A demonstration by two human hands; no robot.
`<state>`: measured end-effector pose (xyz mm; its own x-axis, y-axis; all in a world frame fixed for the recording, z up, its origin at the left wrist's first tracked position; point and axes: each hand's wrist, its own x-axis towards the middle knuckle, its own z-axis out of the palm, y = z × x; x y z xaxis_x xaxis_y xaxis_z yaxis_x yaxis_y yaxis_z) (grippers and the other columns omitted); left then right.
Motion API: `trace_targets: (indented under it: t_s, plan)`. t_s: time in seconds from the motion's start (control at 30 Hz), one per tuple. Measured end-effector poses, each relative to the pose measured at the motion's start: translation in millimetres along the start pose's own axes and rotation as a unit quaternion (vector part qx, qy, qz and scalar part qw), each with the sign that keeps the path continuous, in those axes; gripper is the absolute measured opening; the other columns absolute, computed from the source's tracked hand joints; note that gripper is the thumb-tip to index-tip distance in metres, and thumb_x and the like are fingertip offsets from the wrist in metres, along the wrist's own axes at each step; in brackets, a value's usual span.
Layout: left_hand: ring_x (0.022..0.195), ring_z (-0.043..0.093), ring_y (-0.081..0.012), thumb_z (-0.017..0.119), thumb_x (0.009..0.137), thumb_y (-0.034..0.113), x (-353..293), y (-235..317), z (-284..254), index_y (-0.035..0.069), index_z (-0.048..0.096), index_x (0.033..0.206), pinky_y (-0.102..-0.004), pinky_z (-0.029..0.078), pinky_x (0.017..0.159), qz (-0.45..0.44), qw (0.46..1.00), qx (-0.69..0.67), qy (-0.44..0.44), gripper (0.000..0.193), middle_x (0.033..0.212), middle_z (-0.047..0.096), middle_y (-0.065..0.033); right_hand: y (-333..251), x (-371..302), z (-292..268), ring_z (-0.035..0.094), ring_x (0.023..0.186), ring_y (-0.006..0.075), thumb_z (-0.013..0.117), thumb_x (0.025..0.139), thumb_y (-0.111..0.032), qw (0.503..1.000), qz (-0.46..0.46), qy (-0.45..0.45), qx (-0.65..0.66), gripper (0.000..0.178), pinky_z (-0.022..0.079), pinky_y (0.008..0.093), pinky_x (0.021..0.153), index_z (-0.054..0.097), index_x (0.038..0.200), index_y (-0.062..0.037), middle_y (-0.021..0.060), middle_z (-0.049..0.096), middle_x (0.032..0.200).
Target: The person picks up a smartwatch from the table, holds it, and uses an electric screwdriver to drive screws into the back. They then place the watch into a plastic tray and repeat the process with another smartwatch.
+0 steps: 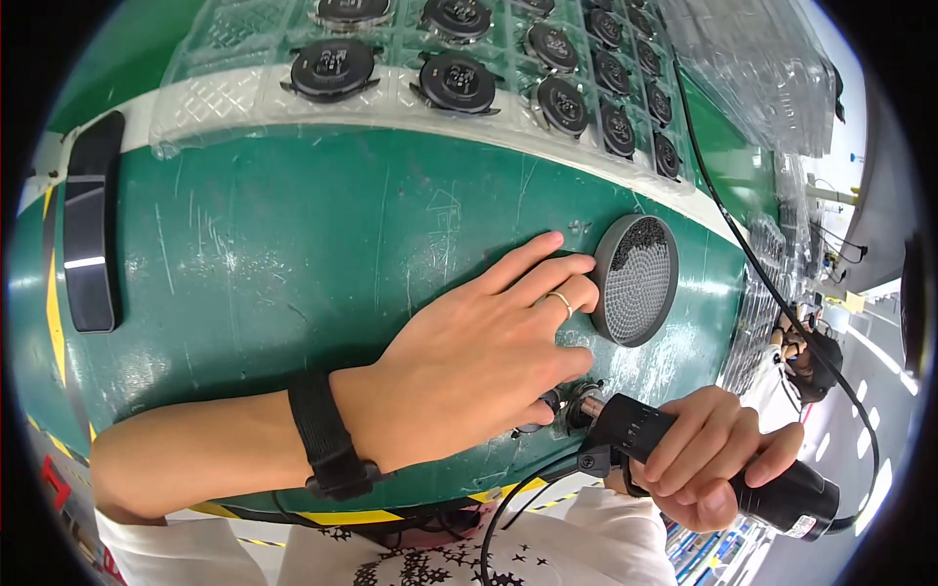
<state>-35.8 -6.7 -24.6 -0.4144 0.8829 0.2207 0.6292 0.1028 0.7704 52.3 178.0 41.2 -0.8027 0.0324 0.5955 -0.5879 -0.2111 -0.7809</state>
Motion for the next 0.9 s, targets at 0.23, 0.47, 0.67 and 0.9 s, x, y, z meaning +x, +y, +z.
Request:
trace_targets:
  t_s: [0.23,0.47,0.67,0.9]
  plan:
    - [0.137,0.038,-0.0282,0.080,0.072,0.028,1.2,-4.4,4.7,0.016,0.068,0.085,-0.0483,0.021,0.122,-0.006,0.999,-0.035,0.027,0.021,0.122,0.053,-0.0058,1.9,1.4,3.9,0.050,0.034,0.0129,0.059,0.072,0.007,0.995,-0.034,0.077,0.047,0.026,0.051,0.0263,0.033,0.041,0.086,-0.0047,0.0064,0.052,0.050]
    - [0.136,0.039,-0.0276,0.077,0.073,0.021,1.1,-3.6,2.7,0.017,0.069,0.081,-0.0480,0.023,0.122,-0.007,0.999,-0.047,0.026,0.012,0.118,0.057,-0.0024,2.5,3.2,8.6,0.050,0.033,0.0122,0.059,0.069,0.007,0.987,-0.074,0.111,0.091,0.027,0.051,0.0260,0.033,0.040,0.085,-0.0048,0.0050,0.050,0.049]
    - [0.135,0.040,-0.0275,0.077,0.074,0.019,2.1,-3.8,4.2,0.016,0.068,0.077,-0.0480,0.024,0.121,-0.006,0.998,-0.049,0.028,0.009,0.118,0.058,-0.0018,3.8,2.4,8.5,0.050,0.033,0.0119,0.060,0.068,0.007,0.987,-0.083,0.102,0.092,0.028,0.052,0.0258,0.034,0.040,0.084,-0.0050,0.0044,0.051,0.048]
    - [0.133,0.043,-0.0275,0.076,0.073,0.017,0.8,-4.7,7.0,0.015,0.068,0.072,-0.0482,0.027,0.120,-0.010,0.998,-0.051,0.046,0.009,0.116,0.059,-0.0018,5.3,1.7,9.4,0.052,0.033,0.0116,0.060,0.068,0.007,0.989,-0.077,0.093,0.087,0.028,0.053,0.0256,0.034,0.040,0.083,-0.0054,0.0053,0.052,0.048]
